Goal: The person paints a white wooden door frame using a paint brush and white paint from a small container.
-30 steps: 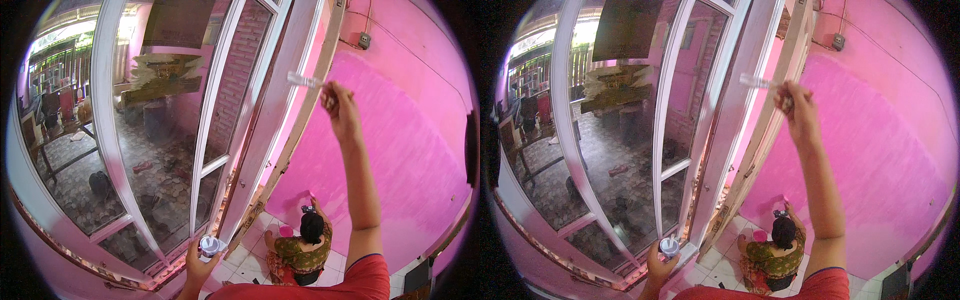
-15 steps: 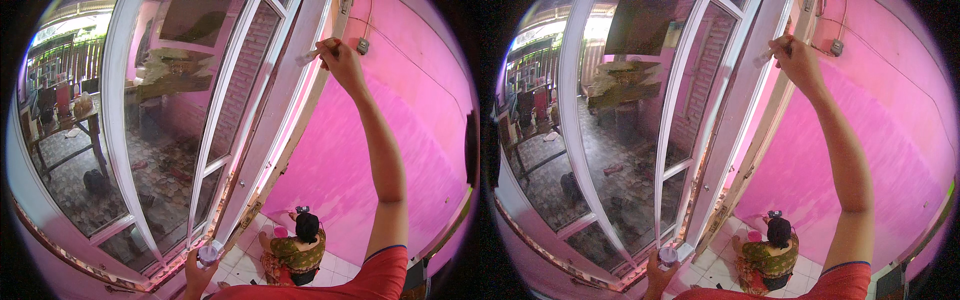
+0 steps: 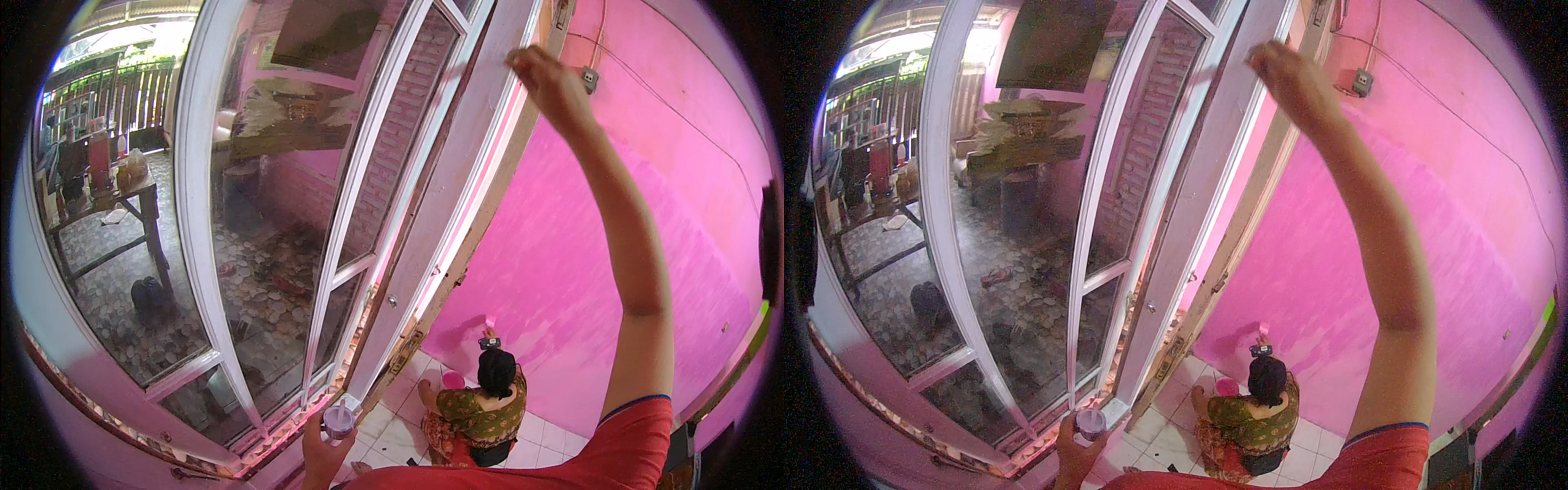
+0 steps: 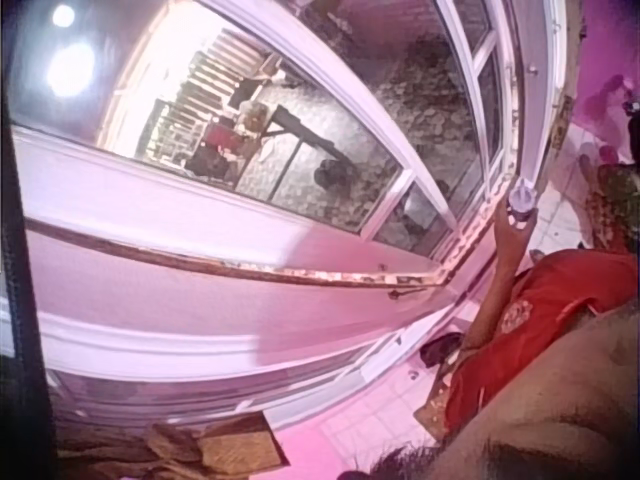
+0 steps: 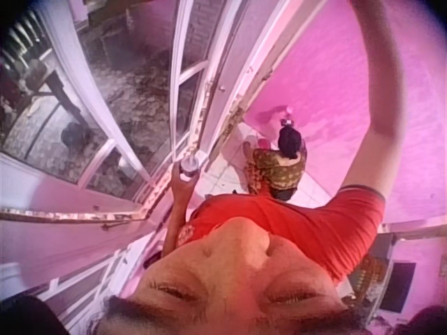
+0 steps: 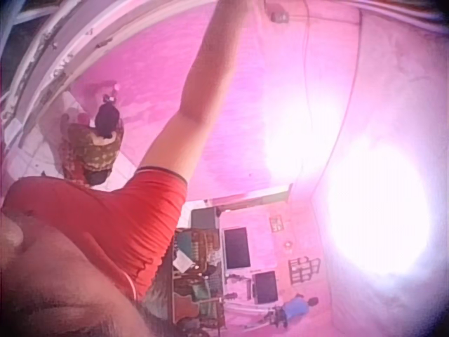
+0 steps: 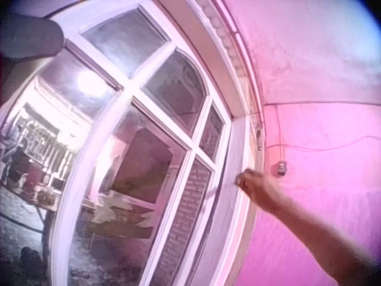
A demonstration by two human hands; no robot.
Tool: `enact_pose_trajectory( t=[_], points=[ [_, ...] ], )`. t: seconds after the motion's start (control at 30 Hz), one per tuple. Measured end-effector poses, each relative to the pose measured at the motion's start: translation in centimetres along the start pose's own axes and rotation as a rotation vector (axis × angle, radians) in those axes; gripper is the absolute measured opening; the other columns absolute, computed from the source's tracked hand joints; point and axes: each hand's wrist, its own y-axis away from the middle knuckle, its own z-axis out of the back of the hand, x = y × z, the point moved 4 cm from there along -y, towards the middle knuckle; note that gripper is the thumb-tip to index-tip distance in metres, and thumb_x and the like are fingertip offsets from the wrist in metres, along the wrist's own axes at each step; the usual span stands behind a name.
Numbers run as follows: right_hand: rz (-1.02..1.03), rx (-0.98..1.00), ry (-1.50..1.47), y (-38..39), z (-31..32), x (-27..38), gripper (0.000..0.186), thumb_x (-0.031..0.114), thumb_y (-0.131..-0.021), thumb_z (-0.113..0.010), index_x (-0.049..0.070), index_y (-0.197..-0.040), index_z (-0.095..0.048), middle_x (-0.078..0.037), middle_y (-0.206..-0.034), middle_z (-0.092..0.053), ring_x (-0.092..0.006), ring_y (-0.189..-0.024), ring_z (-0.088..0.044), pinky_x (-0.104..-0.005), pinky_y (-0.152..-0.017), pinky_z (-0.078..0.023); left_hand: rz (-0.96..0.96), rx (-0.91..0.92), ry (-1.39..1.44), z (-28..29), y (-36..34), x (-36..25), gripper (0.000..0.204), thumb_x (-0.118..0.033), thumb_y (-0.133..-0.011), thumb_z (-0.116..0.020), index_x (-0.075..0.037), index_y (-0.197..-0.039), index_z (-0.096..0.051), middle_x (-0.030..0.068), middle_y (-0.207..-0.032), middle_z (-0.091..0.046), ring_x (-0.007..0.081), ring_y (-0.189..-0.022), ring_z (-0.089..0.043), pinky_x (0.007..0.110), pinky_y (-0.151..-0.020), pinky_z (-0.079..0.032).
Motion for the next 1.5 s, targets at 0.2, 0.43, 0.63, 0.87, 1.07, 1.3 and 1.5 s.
enact_pose_trajectory(
  t=[0.2, 0.43, 0.63, 0.87, 1.07, 1.3, 1.5],
  points=[
    [0.054, 0.242, -0.082, 6.8, -2.7, 7.6, 0.016, 0.020, -0.095, -0.058, 0.004, -0.100, -0.060, -0.013, -0.093, -0.061, -0.0320, -0.080, -0.064, -0.0425, -0.067, -0.055, 0.010, 0.006, 0.013, 0.0, -0.1, -0.1, 0.066, -0.017, -0.067, -0.087, 0.001, -0.122, -0.056, 0.0148, -0.110, -0.062, 0.0261, -0.099, -0.065, 0.037, -0.086, -0.052],
    [-0.287, 0.284, -0.278, 6.1, -2.7, 5.7, 0.016, 0.021, -0.096, -0.060, 0.006, -0.100, -0.062, -0.012, -0.093, -0.066, -0.0343, -0.081, -0.066, -0.0434, -0.070, -0.053, 0.042, 0.027, 0.040, 0.2, -0.3, 0.3, 0.065, -0.017, -0.068, -0.087, 0.002, -0.122, -0.055, 0.0150, -0.108, -0.063, 0.0248, -0.098, -0.065, 0.037, -0.087, -0.052],
    [-0.144, -0.032, -0.025, -0.2, -0.3, -1.6, 0.018, 0.022, -0.097, -0.059, 0.005, -0.100, -0.063, -0.012, -0.096, -0.068, -0.0341, -0.081, -0.067, -0.0429, -0.071, -0.054, 0.011, 0.024, 0.011, -0.4, -0.1, 0.6, 0.065, -0.016, -0.069, -0.086, 0.003, -0.122, -0.055, 0.0152, -0.107, -0.063, 0.0245, -0.097, -0.065, 0.037, -0.085, -0.052],
    [0.054, 0.094, 0.020, 2.6, -2.2, -0.4, 0.018, 0.020, -0.096, -0.057, 0.005, -0.104, -0.062, -0.013, -0.096, -0.061, -0.0346, -0.084, -0.064, -0.0443, -0.071, -0.055, 0.058, -0.005, 0.021, -0.8, 0.4, 0.6, 0.065, -0.018, -0.067, -0.087, 0.001, -0.120, -0.056, 0.0147, -0.104, -0.063, 0.0251, -0.096, -0.064, 0.038, -0.085, -0.051],
    [-0.118, 0.275, -0.214, 5.2, -2.5, 6.5, 0.014, 0.019, -0.095, -0.060, 0.005, -0.099, -0.060, -0.012, -0.091, -0.062, -0.0352, -0.079, -0.065, -0.0444, -0.068, -0.053, -0.029, -0.081, -0.067, 0.8, -0.1, -1.3, 0.062, -0.019, -0.074, -0.083, 0.000, -0.126, -0.056, 0.0151, -0.096, -0.062, 0.0289, -0.086, -0.060, 0.039, -0.077, -0.050],
    [-0.182, 0.009, -0.137, 0.3, -1.2, -3.2, 0.016, 0.018, -0.094, -0.065, 0.002, -0.098, -0.063, -0.014, -0.093, -0.068, -0.0350, -0.083, -0.067, -0.0407, -0.070, -0.053, -0.068, -0.064, -0.060, 0.2, -0.4, -1.2, 0.060, -0.016, -0.072, -0.084, 0.001, -0.123, -0.057, 0.0132, -0.094, -0.062, 0.0254, -0.084, -0.060, 0.036, -0.075, -0.050],
    [-0.086, -0.157, 0.009, -4.1, 1.3, -6.6, 0.020, 0.018, -0.095, -0.063, 0.000, -0.103, -0.064, -0.013, -0.102, -0.069, -0.0333, -0.089, -0.067, -0.0390, -0.077, -0.054, 0.037, -0.012, -0.002, -0.6, -0.1, 0.0, 0.060, -0.018, -0.066, -0.086, -0.001, -0.117, -0.058, 0.0135, -0.102, -0.063, 0.0249, -0.092, -0.063, 0.037, -0.083, -0.050]
  ],
)
